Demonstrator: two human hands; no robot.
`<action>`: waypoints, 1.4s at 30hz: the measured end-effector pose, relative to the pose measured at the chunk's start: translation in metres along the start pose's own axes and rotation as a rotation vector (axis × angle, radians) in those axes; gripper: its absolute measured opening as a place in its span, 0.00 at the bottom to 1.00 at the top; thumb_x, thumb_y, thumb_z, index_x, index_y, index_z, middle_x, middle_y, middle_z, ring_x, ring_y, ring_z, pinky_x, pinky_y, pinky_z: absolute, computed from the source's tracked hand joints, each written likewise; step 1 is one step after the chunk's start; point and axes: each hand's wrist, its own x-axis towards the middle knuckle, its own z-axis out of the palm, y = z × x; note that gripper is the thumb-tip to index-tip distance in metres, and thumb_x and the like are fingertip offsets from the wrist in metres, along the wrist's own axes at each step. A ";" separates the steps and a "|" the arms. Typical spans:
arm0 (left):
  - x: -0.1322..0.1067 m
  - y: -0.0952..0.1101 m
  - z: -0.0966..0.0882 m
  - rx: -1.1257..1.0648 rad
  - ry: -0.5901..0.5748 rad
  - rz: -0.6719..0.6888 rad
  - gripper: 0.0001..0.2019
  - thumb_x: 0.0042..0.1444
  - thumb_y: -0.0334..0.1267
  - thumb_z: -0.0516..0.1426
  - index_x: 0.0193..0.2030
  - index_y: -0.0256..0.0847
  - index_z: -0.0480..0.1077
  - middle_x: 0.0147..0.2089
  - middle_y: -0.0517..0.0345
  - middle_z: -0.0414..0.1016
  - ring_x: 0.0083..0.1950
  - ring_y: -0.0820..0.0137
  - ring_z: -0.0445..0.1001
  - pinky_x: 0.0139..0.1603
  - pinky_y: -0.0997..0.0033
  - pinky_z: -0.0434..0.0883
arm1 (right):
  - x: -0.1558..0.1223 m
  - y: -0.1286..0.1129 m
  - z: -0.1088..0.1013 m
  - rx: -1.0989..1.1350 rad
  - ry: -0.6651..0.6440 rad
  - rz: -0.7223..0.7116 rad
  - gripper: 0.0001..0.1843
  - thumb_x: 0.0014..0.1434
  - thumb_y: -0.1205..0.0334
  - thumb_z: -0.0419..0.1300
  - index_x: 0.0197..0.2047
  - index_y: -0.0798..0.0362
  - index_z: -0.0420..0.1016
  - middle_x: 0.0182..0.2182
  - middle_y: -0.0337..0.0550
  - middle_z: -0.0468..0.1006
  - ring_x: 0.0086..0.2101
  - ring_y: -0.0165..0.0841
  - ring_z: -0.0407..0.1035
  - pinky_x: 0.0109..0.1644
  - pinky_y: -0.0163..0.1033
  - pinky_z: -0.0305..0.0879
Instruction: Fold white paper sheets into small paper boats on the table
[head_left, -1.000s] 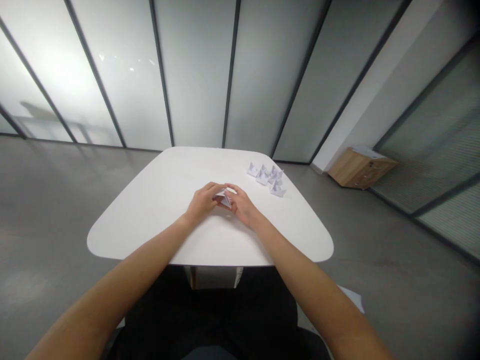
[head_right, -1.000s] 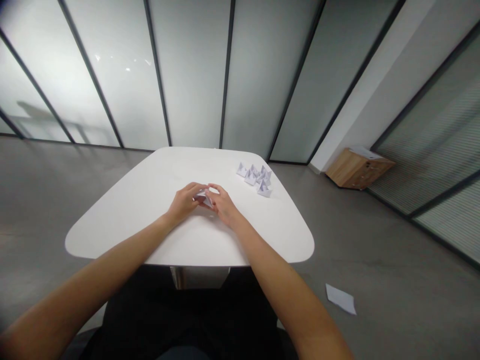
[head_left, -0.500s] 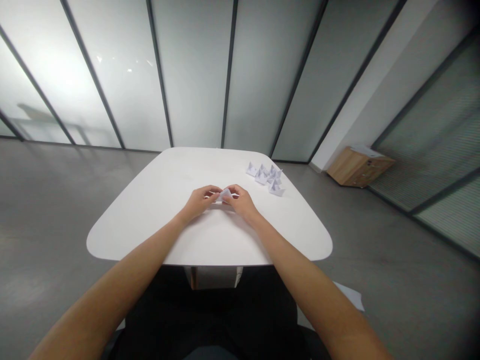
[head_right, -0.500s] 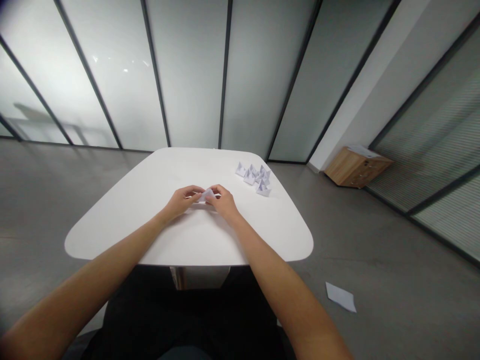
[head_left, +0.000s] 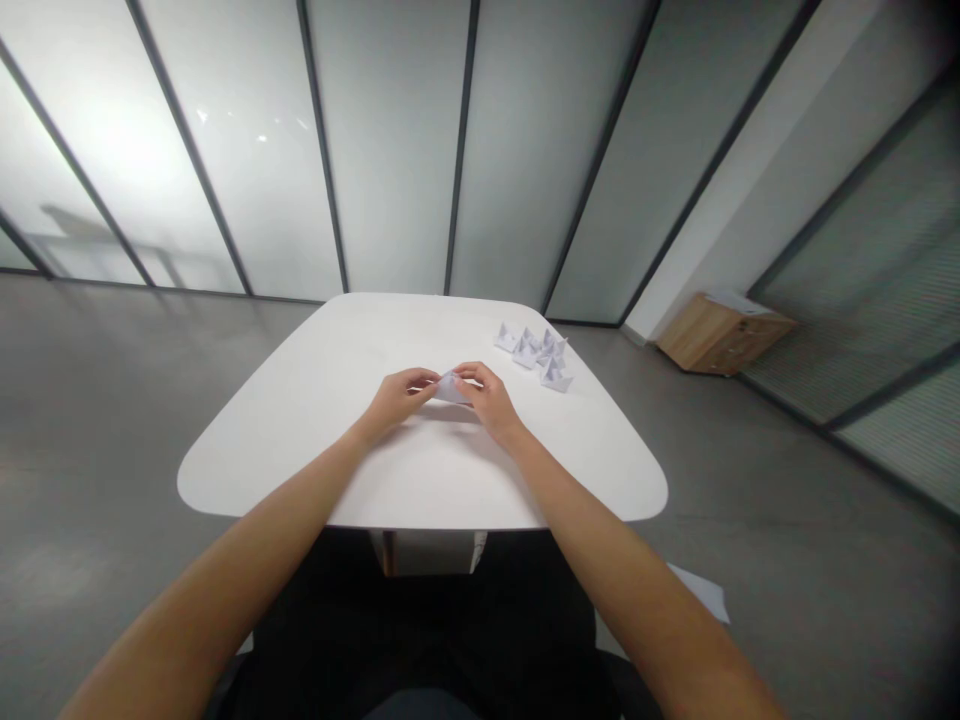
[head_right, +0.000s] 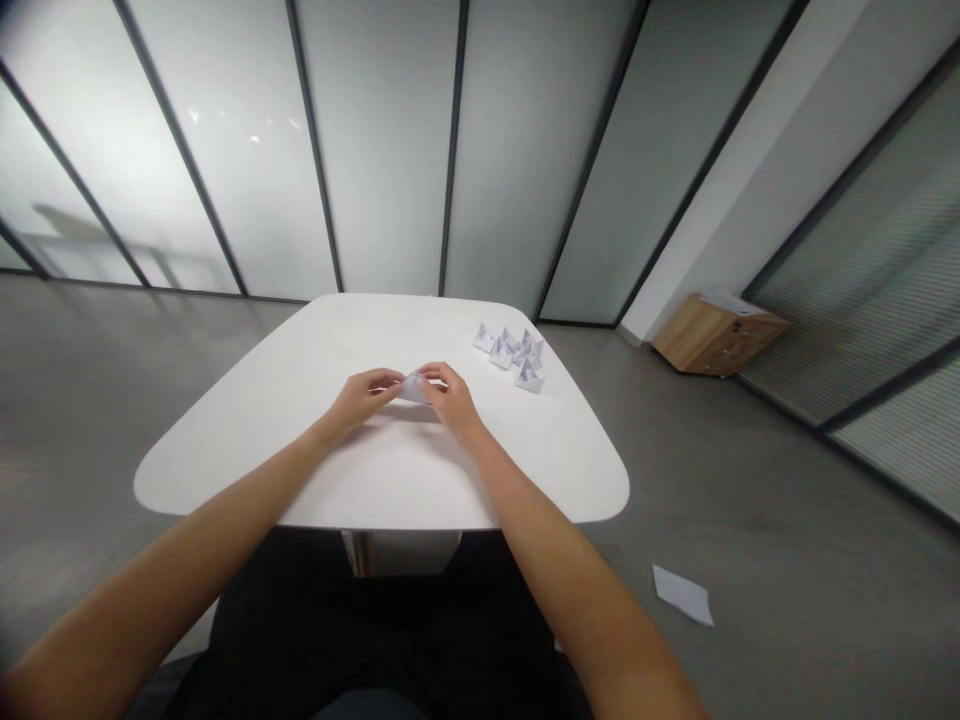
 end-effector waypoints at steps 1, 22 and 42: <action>-0.001 0.001 0.000 0.000 -0.015 0.005 0.17 0.59 0.47 0.61 0.48 0.38 0.79 0.48 0.49 0.82 0.47 0.62 0.80 0.49 0.65 0.76 | 0.000 0.000 0.000 0.008 0.003 0.009 0.14 0.57 0.50 0.66 0.43 0.47 0.78 0.43 0.41 0.80 0.40 0.35 0.74 0.46 0.40 0.73; -0.002 -0.004 -0.002 -0.007 -0.071 0.016 0.25 0.50 0.35 0.64 0.58 0.38 0.75 0.56 0.46 0.78 0.49 0.63 0.77 0.47 0.65 0.76 | 0.006 0.001 -0.009 -0.188 0.039 -0.156 0.11 0.57 0.50 0.66 0.36 0.47 0.84 0.41 0.44 0.79 0.43 0.38 0.73 0.49 0.42 0.70; 0.003 -0.010 -0.005 0.083 -0.004 -0.088 0.20 0.61 0.55 0.59 0.38 0.37 0.78 0.33 0.56 0.79 0.34 0.68 0.75 0.37 0.70 0.71 | 0.004 0.009 -0.007 -0.128 0.003 -0.079 0.22 0.59 0.47 0.63 0.54 0.46 0.73 0.36 0.39 0.80 0.36 0.36 0.74 0.46 0.44 0.75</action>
